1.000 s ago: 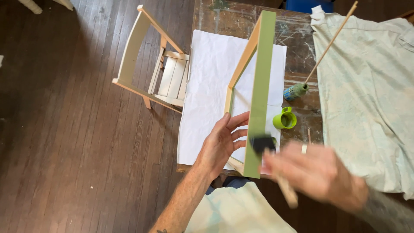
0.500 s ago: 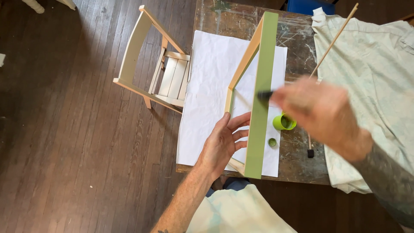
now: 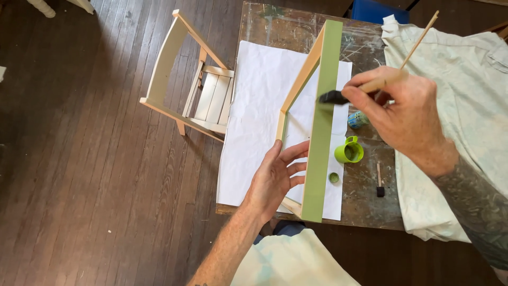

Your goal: Applying green paint to the edges of a rectangular wooden frame using a foam brush on a protected workbench.

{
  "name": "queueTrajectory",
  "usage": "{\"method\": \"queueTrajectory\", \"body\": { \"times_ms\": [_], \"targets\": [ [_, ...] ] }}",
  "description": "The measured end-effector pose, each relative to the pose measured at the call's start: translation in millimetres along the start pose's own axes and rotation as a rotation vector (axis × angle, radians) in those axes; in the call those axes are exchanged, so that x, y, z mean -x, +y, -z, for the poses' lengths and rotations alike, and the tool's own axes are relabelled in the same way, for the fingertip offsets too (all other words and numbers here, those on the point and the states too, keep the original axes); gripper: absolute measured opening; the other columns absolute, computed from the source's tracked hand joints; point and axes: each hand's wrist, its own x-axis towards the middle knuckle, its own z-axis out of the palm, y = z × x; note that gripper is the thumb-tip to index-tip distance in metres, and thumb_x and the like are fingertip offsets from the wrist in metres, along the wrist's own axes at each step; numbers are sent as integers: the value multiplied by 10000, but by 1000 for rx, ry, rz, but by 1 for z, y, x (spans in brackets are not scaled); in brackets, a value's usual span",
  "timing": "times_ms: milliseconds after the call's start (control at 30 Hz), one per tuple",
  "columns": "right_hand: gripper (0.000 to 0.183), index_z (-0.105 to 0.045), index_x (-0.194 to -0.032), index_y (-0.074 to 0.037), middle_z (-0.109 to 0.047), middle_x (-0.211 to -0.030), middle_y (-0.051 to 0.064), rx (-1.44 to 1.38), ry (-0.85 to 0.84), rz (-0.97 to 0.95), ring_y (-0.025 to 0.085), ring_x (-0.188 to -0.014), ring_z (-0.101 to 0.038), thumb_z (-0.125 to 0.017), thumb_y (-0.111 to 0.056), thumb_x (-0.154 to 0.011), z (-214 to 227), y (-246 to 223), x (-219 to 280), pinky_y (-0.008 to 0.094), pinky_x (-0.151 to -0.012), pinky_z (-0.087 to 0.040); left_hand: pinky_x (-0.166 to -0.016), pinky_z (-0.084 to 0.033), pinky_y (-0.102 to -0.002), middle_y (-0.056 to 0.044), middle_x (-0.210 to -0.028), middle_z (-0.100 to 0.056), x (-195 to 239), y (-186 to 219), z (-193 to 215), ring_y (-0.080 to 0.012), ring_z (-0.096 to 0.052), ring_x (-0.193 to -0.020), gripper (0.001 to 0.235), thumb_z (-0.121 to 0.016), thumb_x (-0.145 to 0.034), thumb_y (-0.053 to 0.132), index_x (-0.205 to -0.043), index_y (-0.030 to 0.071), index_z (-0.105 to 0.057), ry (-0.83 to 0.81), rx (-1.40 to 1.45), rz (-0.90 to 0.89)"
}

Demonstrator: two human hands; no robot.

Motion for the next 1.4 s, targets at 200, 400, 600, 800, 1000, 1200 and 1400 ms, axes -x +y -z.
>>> {"method": "queueTrajectory", "body": {
  "times_ms": [200,400,600,800,1000,1200,1400],
  "targets": [
    [202,-683,-1082,-34,-746,-929,116,0,-215,284,153,-699,-701,-739,-148,-925,2,-51,48,249,-479,-590,-915,-521,-355,-111,-1328,-651,-4,-4,6,-209,-630,-1050,750,-406,-977,566,-1404,-8,-628,-20,11,0],
    [65,-744,-965,9,-795,-916,129,97,-171,123,223,-767,-758,-732,-55,-963,14,-28,25,290,-602,-618,-908,-539,-355,-124,-1356,-640,-9,-9,11,-197,-627,-1030,766,-398,-993,571,-1426,-28,-603,-51,44,-13],
    [143,-624,-1180,-33,-608,-792,88,284,-189,306,137,-502,-505,-651,-73,-1046,-7,-26,45,310,-382,-508,-944,-509,-373,-105,-1300,-644,-1,-1,1,-227,-627,-1075,802,-392,-956,604,-1415,-10,-627,4,27,31],
    [151,-676,-1082,-66,-744,-1116,98,12,-272,427,268,-913,-733,-692,-109,-938,22,-69,62,361,-736,-634,-921,-510,-366,-122,-1349,-639,-11,-12,11,-227,-628,-1080,805,-347,-999,612,-1435,-14,-603,-76,54,5],
    [360,-625,-1319,-52,-753,-1172,104,209,-153,375,264,-891,-730,-725,-10,-975,4,-39,67,399,-662,-651,-955,-513,-379,-106,-1285,-636,1,0,-1,-233,-625,-1088,792,-358,-978,601,-1413,0,-635,-2,23,18],
    [329,-672,-1084,46,-741,-920,70,-223,-260,286,184,-681,-696,-836,-140,-868,19,-114,83,306,-575,-595,-911,-500,-357,-109,-1334,-644,-7,-7,4,-211,-620,-1067,794,-352,-994,612,-1417,-3,-622,-54,33,5],
    [443,-662,-1233,-34,-741,-945,48,34,-221,233,115,-588,-587,-838,-224,-873,14,-88,102,272,-510,-470,-950,-504,-365,-104,-1267,-630,-6,-5,1,-216,-618,-1059,814,-361,-974,624,-1424,0,-623,-28,24,13]
  ]
}}
